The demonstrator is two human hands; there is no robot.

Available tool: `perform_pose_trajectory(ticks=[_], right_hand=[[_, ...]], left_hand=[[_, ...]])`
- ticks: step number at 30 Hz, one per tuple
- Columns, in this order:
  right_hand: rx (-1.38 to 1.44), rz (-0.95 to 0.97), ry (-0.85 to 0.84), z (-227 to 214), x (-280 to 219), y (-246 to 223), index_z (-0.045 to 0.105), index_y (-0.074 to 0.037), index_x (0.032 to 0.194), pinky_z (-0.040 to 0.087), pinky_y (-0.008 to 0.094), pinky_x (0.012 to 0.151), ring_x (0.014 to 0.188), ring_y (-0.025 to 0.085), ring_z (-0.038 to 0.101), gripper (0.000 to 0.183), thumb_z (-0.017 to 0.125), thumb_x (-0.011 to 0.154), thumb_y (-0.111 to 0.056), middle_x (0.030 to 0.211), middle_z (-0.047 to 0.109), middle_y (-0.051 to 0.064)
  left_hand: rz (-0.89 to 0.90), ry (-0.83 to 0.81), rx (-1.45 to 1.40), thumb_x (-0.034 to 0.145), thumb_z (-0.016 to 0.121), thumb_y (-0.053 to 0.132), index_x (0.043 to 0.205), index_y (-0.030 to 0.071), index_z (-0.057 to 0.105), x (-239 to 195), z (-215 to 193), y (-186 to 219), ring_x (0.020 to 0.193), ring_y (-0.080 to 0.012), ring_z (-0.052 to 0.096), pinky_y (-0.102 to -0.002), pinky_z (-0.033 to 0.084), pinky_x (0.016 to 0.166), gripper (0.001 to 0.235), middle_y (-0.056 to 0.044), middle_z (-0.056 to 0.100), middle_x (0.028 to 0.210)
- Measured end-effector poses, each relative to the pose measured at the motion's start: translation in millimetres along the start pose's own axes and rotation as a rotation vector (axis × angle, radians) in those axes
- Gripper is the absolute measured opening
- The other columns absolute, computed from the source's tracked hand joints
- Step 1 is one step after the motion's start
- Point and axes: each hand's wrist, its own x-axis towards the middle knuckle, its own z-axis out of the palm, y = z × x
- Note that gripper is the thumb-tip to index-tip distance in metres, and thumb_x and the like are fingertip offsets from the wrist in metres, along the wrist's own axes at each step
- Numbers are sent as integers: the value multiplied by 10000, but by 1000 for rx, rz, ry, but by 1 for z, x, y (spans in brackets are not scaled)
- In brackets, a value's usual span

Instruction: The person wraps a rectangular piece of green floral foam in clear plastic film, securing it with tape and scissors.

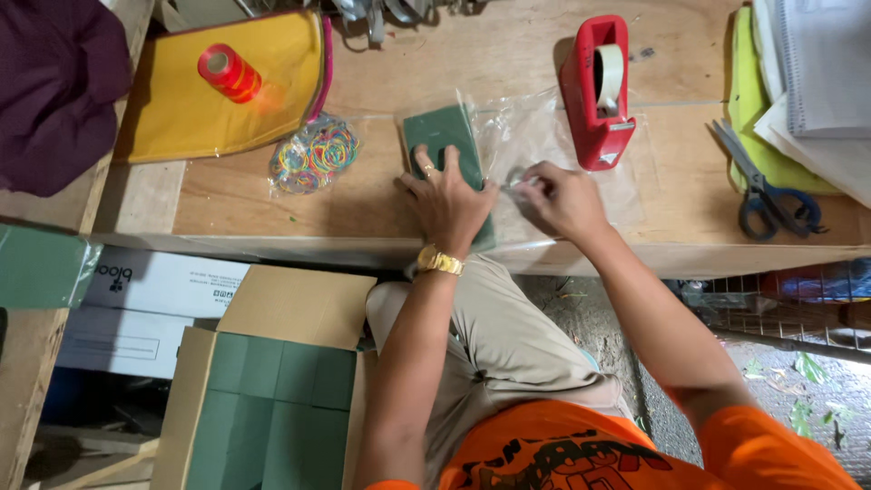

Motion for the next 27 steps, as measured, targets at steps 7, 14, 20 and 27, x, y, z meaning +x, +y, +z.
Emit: perform_pose_trajectory(ticks=[7,14,20,27], right_hand=[[156,142,709,-62,-2,39,606,-52,1249,586,456,751,965,433,684,228,657,1031,-14,1062,688,248],[656,311,482,-37,57,103,553,-119,1362,458,233,749,854,140,602,271,602,1095,-116,925,634,43],[709,175,666,-63,43,48,630,-39,1149,535,215,695,803,128,694,215,704,992,88,906,686,94],[742,333,601,-35,6,67,587,5,1207,506,217,555,654,116,639,187,697,1065,-46,824,699,103]], left_hand=[[186,-417,-105,499,904,184,1391,283,443,28,-59,-43,1383,-524,399,-618,316,1137,1009,-220,275,1540],[269,-707,-181,573,830,65,1529,337,310,33,-50,-77,1491,-471,284,-621,117,1245,1121,-192,393,1521],[365,-564,-130,505,736,134,1498,305,363,32,-34,-84,1343,-380,416,-513,224,1156,1074,-123,470,1392],[314,-481,-57,638,679,146,1528,301,352,24,-22,-78,1303,-384,448,-550,223,1177,961,-176,492,1332]])
